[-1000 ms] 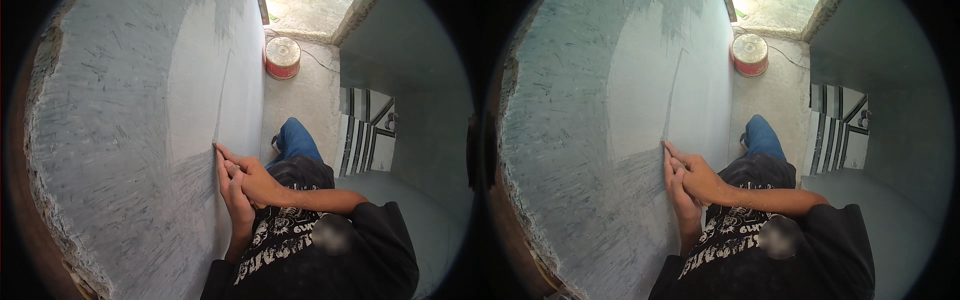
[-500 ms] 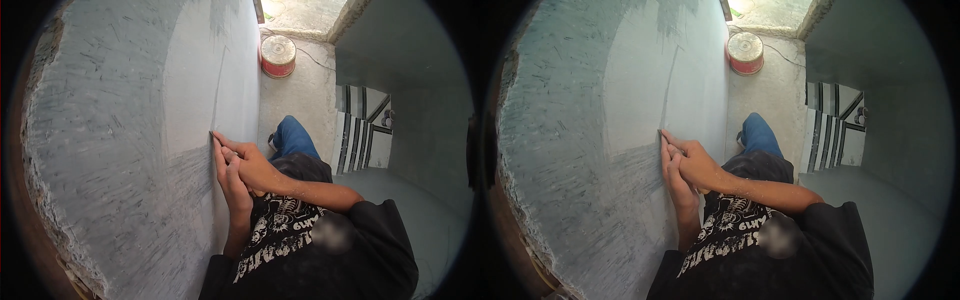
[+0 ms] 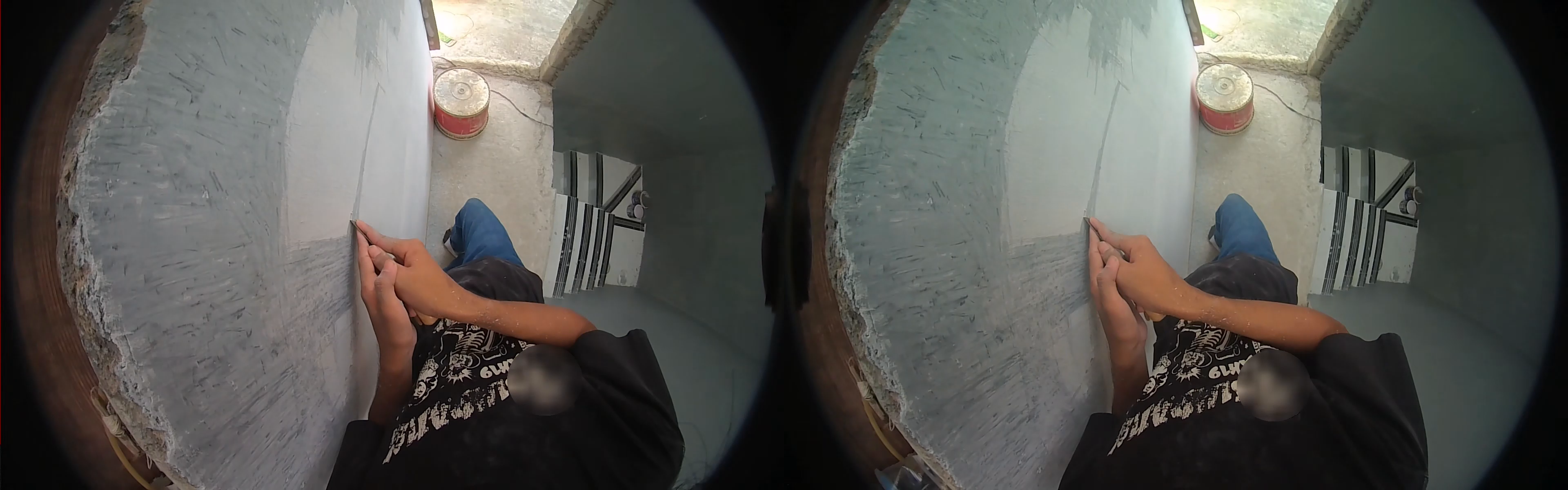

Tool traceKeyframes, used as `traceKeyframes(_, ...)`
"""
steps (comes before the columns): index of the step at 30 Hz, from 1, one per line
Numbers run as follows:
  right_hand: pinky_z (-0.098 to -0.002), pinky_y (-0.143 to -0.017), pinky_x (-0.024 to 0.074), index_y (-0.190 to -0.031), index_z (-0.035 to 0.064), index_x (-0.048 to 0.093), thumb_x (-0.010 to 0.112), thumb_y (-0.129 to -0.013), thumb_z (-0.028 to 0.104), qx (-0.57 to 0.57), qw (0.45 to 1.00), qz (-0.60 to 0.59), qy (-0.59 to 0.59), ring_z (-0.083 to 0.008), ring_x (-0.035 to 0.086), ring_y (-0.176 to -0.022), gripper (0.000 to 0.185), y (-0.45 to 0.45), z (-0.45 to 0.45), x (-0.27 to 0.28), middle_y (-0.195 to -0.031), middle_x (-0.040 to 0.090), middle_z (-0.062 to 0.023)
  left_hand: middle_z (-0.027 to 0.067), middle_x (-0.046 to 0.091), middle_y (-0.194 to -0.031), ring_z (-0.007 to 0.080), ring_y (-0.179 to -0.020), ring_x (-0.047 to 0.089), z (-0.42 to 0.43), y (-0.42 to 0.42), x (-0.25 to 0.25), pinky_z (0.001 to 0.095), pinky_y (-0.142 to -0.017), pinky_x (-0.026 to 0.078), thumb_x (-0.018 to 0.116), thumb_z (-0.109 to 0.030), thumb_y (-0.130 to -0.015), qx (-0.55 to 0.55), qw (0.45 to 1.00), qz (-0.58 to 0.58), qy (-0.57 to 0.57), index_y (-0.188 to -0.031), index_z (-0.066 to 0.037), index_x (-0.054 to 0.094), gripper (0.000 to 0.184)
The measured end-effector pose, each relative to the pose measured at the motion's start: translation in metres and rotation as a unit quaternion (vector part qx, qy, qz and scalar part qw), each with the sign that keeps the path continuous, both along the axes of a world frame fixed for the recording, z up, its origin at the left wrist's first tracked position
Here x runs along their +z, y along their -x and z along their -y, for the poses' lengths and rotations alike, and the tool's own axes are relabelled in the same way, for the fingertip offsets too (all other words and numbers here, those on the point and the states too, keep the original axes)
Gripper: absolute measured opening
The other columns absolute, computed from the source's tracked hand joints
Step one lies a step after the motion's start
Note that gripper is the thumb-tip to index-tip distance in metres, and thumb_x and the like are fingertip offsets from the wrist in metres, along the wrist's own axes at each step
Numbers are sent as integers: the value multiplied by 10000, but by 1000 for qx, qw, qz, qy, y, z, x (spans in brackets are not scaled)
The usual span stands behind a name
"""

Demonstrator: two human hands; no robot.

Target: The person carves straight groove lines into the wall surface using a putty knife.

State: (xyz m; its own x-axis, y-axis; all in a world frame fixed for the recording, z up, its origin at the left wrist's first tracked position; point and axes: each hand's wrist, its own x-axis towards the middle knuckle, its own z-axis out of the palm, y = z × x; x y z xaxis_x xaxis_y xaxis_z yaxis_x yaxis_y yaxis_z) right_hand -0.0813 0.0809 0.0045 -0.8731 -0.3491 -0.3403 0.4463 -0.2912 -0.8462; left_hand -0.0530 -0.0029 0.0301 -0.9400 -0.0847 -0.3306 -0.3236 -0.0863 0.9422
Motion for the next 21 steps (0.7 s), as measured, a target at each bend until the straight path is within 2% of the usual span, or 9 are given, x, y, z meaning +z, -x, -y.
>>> traceKeyframes(1,-209,-456,396,-1568,128,447,451,-1118,256,-3,1000,1,1,-14,454,-550,468,0,1,-4,-703,553,59,246,273,-1614,282,-1424,363,3,0,-6,353,-1140,328,388,-313,-1038,-13,999,-31,-29,-1630,24,155,720)
traceKeyframes(3,-207,-453,396,-1567,129,449,454,-1117,254,1,1000,7,-5,-12,451,-544,466,3,-1,-1,-701,553,61,226,85,-1710,310,-1586,98,14,0,-39,371,-1262,112,380,-379,-1110,-59,975,-163,-141,-1654,-10,50,736)
traceKeyframes(6,-201,-456,395,-1563,129,455,461,-1115,249,13,1000,20,-15,-9,450,-541,464,9,-7,9,-701,557,65,244,113,-1700,328,-1582,115,7,3,-49,393,-1267,100,376,-384,-1110,0,992,-115,-48,-1649,4,73,730)
traceKeyframes(11,-197,-483,407,-1559,118,461,474,-1110,242,7,999,32,-19,-8,468,-572,466,13,-7,8,-735,583,58,210,383,-1542,226,-1316,482,1,11,-15,280,-955,439,402,-310,-1023,14,999,31,-33,-1632,-2,194,713)
traceKeyframes(13,-196,-508,420,-1559,115,460,473,-1110,241,5,1000,13,-21,-9,482,-606,466,14,-4,-2,-771,601,49,217,335,-1573,251,-1369,407,8,13,-22,308,-1019,366,397,-324,-1040,-28,999,-26,-23,-1633,5,178,713)
traceKeyframes(15,-194,-533,431,-1561,112,457,472,-1111,242,3,1000,1,-25,-10,491,-638,469,17,-4,-7,-802,615,43,245,130,-1697,341,-1582,109,21,19,-47,409,-1272,85,377,-383,-1108,-118,973,-198,-9,-1641,22,98,726)
traceKeyframes(18,-195,-546,437,-1566,111,448,470,-1111,248,-16,999,-12,-29,-11,497,-654,476,25,-4,-12,-820,621,42,236,143,-1698,350,-1581,112,-6,26,-46,407,-1273,83,381,-374,-1106,-15,989,-148,23,-1635,36,112,721)
traceKeyframes(20,-197,-525,433,-1570,110,441,470,-1111,253,-50,998,-34,-27,-13,498,-630,481,34,-2,-19,-801,613,45,222,332,-1579,261,-1411,379,-9,34,-27,324,-1087,340,397,-305,-1039,10,998,-59,-14,-1628,18,185,704)
traceKeyframes(21,-199,-510,430,-1572,113,436,468,-1111,252,-29,999,-14,-20,-15,496,-613,482,35,-6,-13,-791,608,45,214,427,-1520,216,-1327,513,-10,38,-22,282,-994,469,405,-271,-1005,22,999,-16,-33,-1625,9,222,704)
